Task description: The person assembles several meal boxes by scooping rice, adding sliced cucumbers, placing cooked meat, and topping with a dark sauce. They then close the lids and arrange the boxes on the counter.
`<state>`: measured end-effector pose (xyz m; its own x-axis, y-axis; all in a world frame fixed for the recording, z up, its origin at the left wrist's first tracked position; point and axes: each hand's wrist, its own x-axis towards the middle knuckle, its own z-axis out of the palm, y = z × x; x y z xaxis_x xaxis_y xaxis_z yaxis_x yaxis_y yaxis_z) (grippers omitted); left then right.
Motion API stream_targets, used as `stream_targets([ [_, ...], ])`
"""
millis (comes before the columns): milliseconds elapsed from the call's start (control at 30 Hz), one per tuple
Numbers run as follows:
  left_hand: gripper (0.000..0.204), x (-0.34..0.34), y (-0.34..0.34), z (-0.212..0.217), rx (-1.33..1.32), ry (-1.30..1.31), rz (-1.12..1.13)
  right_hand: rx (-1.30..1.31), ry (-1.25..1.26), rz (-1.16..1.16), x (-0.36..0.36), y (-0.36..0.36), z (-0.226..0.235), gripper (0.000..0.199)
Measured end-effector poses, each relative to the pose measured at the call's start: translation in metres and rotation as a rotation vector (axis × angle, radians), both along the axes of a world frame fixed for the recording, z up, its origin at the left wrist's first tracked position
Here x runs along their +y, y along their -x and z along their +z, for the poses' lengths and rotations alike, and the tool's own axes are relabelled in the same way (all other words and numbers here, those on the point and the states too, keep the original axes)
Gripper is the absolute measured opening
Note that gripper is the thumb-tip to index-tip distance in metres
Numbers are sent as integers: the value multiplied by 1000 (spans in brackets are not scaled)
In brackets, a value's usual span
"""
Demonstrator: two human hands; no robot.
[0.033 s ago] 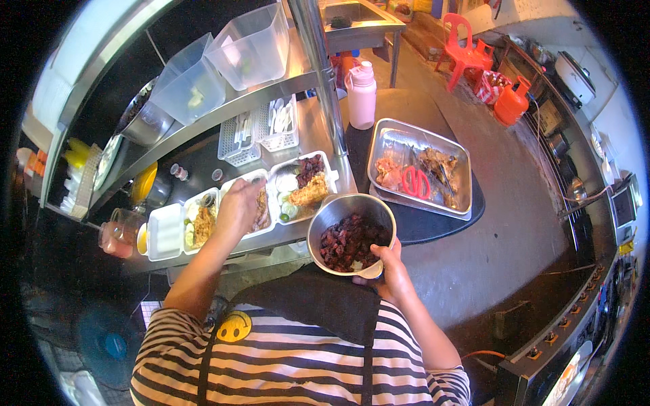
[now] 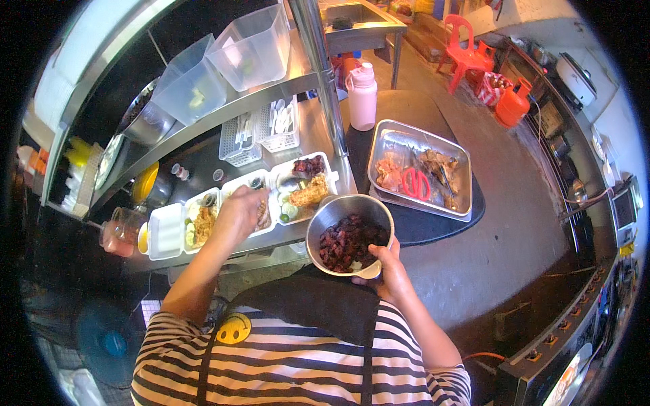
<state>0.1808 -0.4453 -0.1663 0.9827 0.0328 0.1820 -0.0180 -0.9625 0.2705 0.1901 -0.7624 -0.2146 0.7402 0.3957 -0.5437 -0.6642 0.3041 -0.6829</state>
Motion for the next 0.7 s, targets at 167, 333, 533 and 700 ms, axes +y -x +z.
stream_targets([
  [167, 23, -26, 42, -24, 348, 409, -111, -52, -44, 163, 13, -11, -4, 63],
  [333, 18, -47, 56, 35, 431, 481, -114, -84, -133, 279, 23, -16, -19, 68],
  [533, 31, 11, 85, 37, 508, 857, 375, 39, -155, 531, 39, -23, -14, 68],
  [700, 44, 17, 108, 6, 420, 1193, 385, -8, -121, 651, 68, -16, 17, 61],
])
